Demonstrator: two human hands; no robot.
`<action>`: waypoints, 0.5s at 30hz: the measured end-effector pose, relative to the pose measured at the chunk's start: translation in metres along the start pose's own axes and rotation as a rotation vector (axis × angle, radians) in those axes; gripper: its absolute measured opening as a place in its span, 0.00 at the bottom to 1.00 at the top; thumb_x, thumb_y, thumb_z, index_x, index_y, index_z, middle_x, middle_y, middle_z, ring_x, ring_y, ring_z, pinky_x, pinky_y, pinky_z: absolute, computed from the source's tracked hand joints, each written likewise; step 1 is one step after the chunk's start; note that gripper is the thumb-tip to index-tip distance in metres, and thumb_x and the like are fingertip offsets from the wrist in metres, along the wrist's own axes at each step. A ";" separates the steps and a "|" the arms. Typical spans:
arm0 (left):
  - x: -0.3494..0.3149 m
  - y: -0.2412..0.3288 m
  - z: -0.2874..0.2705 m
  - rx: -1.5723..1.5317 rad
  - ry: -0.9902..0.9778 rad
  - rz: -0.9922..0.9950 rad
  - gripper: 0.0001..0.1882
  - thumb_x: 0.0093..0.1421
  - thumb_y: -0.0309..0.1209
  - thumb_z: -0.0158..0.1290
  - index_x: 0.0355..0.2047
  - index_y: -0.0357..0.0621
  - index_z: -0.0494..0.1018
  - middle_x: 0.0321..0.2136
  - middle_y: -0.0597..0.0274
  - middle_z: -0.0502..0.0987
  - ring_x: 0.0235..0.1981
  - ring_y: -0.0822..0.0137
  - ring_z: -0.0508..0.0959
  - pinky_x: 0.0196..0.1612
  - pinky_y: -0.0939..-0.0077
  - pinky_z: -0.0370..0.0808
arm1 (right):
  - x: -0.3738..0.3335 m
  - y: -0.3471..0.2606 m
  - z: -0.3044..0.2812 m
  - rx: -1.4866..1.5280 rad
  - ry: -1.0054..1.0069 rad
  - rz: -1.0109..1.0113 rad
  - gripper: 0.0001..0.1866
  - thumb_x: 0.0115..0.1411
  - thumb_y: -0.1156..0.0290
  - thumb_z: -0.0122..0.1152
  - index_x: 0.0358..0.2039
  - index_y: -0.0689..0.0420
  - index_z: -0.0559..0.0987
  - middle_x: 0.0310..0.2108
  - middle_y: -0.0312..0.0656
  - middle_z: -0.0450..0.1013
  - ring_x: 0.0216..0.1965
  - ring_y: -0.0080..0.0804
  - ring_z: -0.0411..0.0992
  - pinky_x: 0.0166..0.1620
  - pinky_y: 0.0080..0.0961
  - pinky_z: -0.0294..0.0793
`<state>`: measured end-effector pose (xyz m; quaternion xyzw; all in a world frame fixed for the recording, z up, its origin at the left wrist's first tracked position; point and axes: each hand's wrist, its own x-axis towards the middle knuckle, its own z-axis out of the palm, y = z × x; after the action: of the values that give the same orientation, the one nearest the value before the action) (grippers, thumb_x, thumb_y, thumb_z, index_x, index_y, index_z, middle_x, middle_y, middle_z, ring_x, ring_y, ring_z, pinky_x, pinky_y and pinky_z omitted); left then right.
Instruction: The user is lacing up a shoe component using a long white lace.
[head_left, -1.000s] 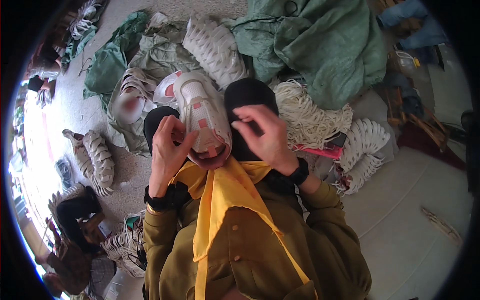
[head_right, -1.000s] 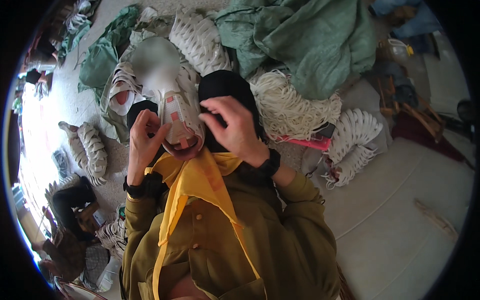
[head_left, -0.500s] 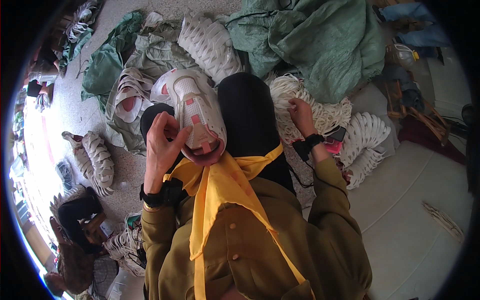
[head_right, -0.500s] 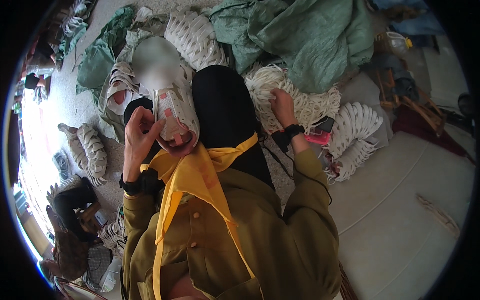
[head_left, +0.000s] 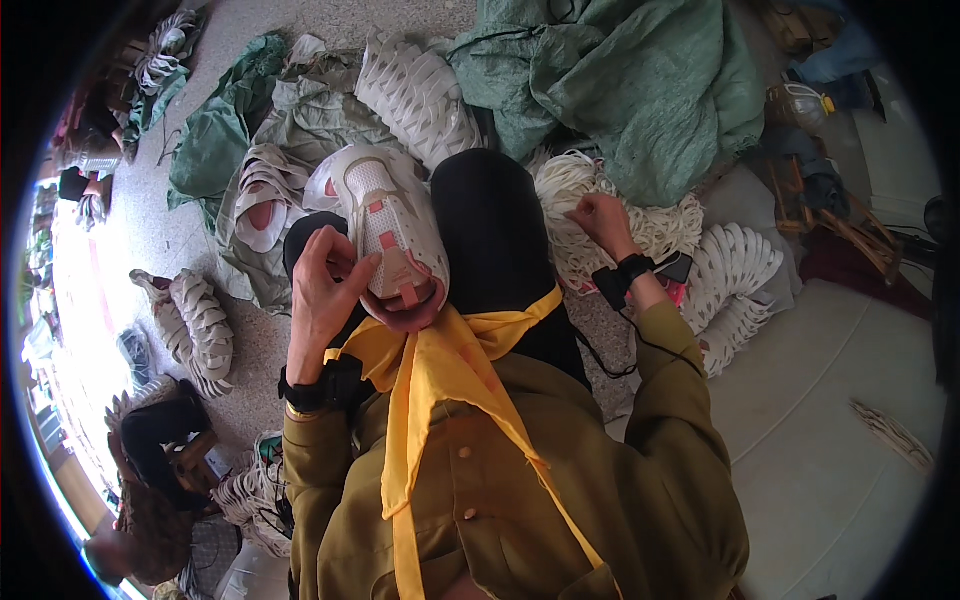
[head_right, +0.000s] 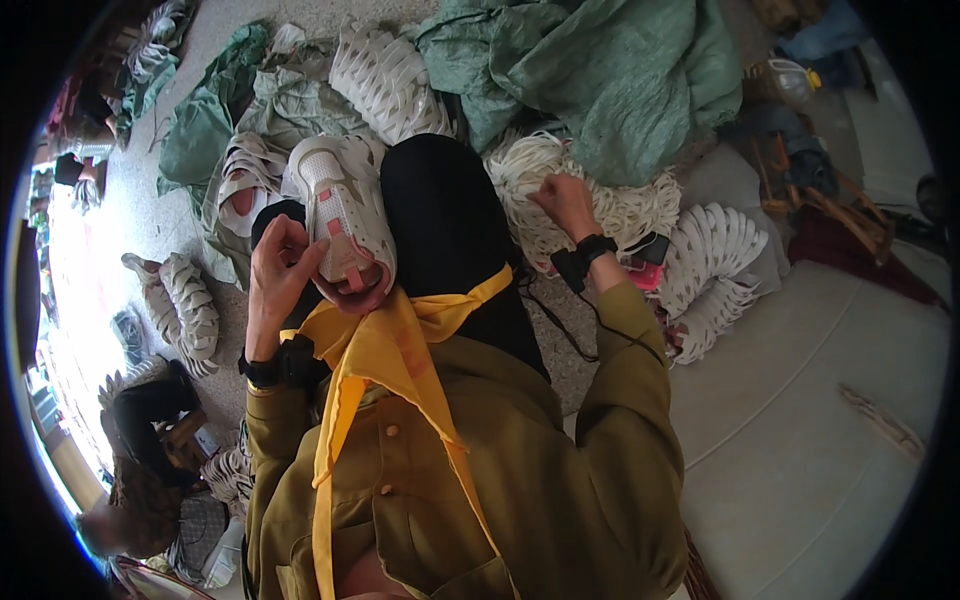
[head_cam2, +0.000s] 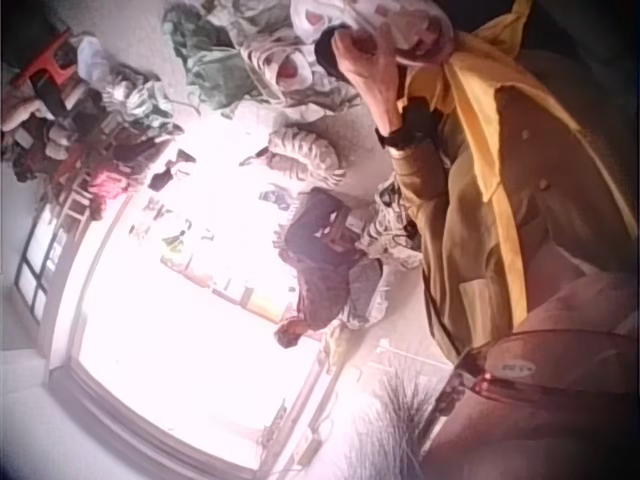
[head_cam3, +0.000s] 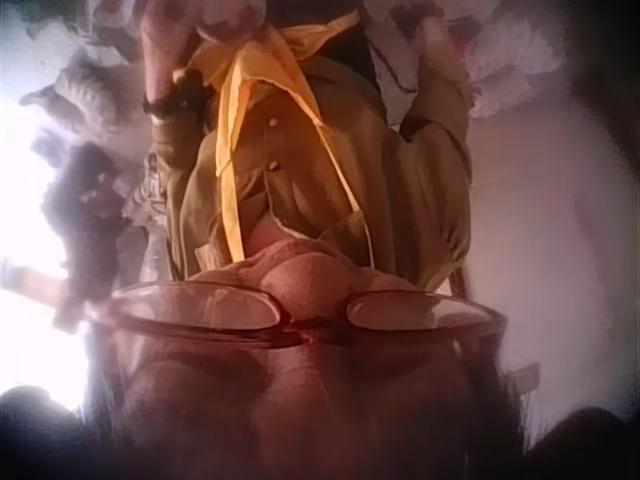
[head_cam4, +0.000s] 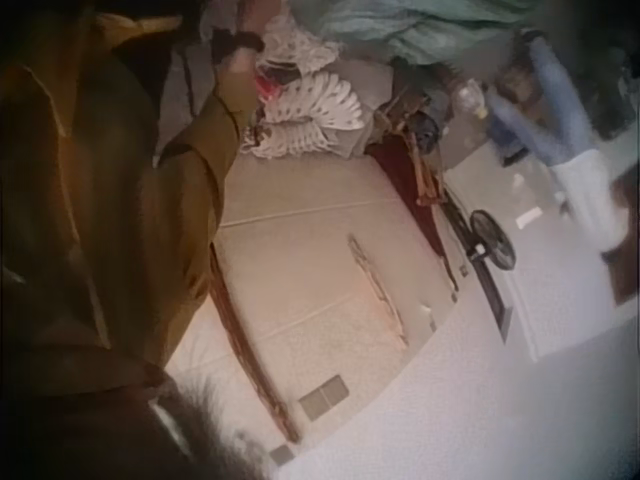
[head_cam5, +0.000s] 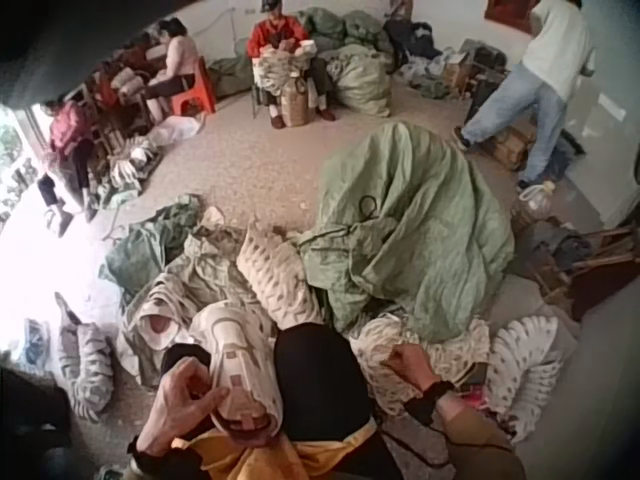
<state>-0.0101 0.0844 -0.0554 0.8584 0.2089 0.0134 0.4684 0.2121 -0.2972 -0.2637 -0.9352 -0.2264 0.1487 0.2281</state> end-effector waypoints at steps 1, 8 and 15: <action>0.000 0.000 0.000 0.016 0.000 0.009 0.17 0.56 0.28 0.67 0.31 0.35 0.68 0.28 0.61 0.71 0.27 0.70 0.74 0.33 0.75 0.75 | 0.003 0.000 0.003 0.023 0.092 -0.042 0.10 0.53 0.72 0.73 0.31 0.61 0.81 0.31 0.49 0.78 0.35 0.50 0.78 0.40 0.40 0.76; 0.000 0.004 -0.001 0.029 0.009 0.015 0.17 0.56 0.29 0.67 0.31 0.35 0.69 0.28 0.61 0.71 0.27 0.70 0.75 0.33 0.75 0.75 | 0.040 0.017 0.038 -0.009 0.281 -0.209 0.07 0.53 0.74 0.69 0.33 0.59 0.80 0.31 0.47 0.75 0.35 0.52 0.76 0.39 0.43 0.76; 0.002 0.000 -0.002 0.004 -0.010 -0.014 0.16 0.55 0.28 0.67 0.30 0.36 0.69 0.25 0.63 0.71 0.26 0.73 0.73 0.31 0.77 0.73 | 0.043 0.016 0.026 0.371 0.010 0.029 0.06 0.61 0.73 0.64 0.31 0.61 0.79 0.24 0.47 0.77 0.26 0.38 0.77 0.32 0.38 0.75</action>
<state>-0.0090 0.0864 -0.0546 0.8579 0.2127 0.0054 0.4678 0.2448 -0.2795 -0.3013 -0.8811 -0.1803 0.1867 0.3954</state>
